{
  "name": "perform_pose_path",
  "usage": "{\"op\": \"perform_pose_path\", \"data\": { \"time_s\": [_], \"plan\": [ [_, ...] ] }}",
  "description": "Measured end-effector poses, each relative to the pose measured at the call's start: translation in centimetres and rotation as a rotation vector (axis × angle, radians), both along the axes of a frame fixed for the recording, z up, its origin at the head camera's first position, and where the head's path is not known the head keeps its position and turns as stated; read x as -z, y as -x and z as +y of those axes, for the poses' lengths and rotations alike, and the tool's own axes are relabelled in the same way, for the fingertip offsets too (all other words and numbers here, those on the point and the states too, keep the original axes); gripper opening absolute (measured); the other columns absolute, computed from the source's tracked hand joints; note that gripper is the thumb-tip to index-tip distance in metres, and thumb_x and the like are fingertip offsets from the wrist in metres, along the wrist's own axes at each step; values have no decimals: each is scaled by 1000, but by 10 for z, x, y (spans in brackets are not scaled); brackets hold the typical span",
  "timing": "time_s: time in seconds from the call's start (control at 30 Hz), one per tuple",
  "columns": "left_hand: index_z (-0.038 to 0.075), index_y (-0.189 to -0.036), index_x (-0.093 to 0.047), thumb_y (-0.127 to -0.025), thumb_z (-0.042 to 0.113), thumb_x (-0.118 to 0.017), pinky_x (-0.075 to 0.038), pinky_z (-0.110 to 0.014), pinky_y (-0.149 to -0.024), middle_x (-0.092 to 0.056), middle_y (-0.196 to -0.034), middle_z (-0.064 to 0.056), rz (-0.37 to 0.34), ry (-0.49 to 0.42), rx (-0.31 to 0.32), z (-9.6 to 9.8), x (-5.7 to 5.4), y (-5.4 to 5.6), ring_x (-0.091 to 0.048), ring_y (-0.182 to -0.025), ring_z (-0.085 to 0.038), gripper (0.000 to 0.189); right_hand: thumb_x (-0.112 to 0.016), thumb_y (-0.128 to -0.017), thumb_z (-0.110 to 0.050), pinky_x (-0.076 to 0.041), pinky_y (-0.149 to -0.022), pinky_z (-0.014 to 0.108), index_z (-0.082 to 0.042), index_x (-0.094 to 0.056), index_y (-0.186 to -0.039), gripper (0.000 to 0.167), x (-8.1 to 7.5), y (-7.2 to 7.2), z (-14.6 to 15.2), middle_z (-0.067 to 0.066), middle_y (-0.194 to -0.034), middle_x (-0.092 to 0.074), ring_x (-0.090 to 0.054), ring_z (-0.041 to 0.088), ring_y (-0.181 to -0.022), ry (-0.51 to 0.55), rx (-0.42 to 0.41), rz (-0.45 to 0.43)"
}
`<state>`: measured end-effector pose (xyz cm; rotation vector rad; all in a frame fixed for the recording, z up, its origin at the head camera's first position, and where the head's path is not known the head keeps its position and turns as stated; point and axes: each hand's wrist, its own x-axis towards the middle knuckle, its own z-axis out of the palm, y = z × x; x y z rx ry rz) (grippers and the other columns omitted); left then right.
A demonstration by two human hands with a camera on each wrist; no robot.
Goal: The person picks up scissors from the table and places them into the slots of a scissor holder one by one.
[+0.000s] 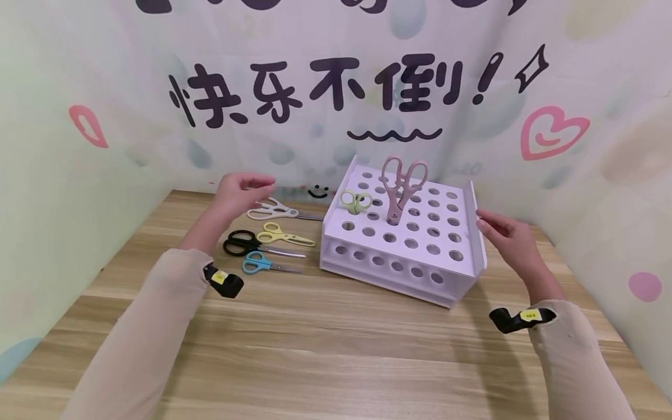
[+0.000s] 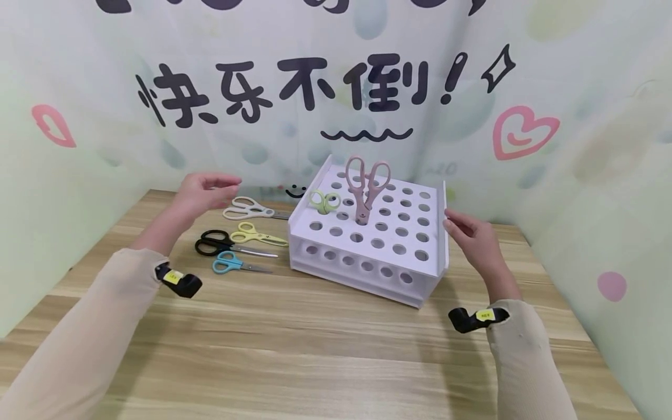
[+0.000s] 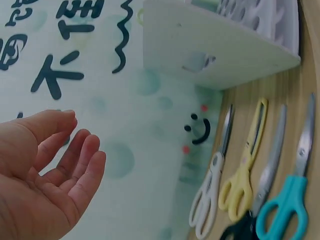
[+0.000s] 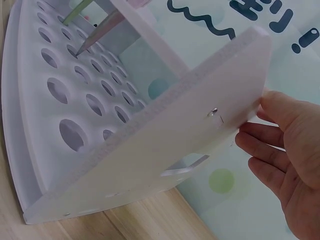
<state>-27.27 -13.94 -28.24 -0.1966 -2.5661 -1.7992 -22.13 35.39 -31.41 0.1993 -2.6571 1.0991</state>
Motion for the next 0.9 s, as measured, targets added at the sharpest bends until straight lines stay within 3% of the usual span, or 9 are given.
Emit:
{"op": "perform_pose_path", "data": {
  "time_s": [0.1, 0.33, 0.43, 0.53, 0.73, 0.9],
  "plan": [
    [-3, -123, -54, -90, 19, -59, -51, -26, -77, -58, -110, -12, -50, 18, -10, -15, 9, -8, -56, -84, -7, 40, -53, -93, -30, -40, -72, 3, 1, -49, -130, 48, -1, 0, 0, 28, -123, -51, -45, -15, -90, -2, 0, -1],
    [-4, -127, -49, -91, 23, -58, -49, -30, -83, -55, -114, -14, -151, 27, -54, -41, 34, -22, -56, -90, -12, 46, -53, -93, -30, -40, -72, 4, 2, -49, -129, 48, -2, -1, -2, 30, -122, -50, -46, -14, -90, 10, -4, 2],
    [-4, -127, -50, -91, 22, -58, -50, -29, -81, -59, -105, -7, -183, 33, -79, -49, 45, -28, -56, -87, -9, 45, -53, -93, -30, -40, -72, 3, 2, -49, -130, 48, -2, -1, -2, 29, -122, -51, -45, -15, -90, 6, -3, 1],
    [-5, -127, -50, -91, 21, -58, -51, -28, -77, -61, -98, -2, -207, 44, -90, -54, 56, -34, -57, -85, -9, 45, -53, -93, -30, -40, -72, 3, 2, -49, -129, 48, -1, -2, -1, 29, -122, -51, -45, -15, -89, 2, -1, 6],
    [-4, -126, -51, -90, 24, -60, -50, -34, -80, -59, -110, -15, -267, 68, -108, -60, 73, -44, -59, -88, -16, 47, -53, -93, -29, -40, -71, 3, 2, -50, -129, 47, 0, -1, -1, 30, -121, -51, -45, -15, -89, 3, -2, 13],
    [-8, -123, -51, -90, 18, -60, -52, -31, -68, -62, -93, -11, -259, 97, -110, -59, 86, -51, -58, -75, -12, 44, -52, -94, -30, -40, -71, 3, 1, -49, -130, 48, 0, -1, 0, 28, -123, -50, -45, -14, -89, -1, -1, -4]
  ]
}}
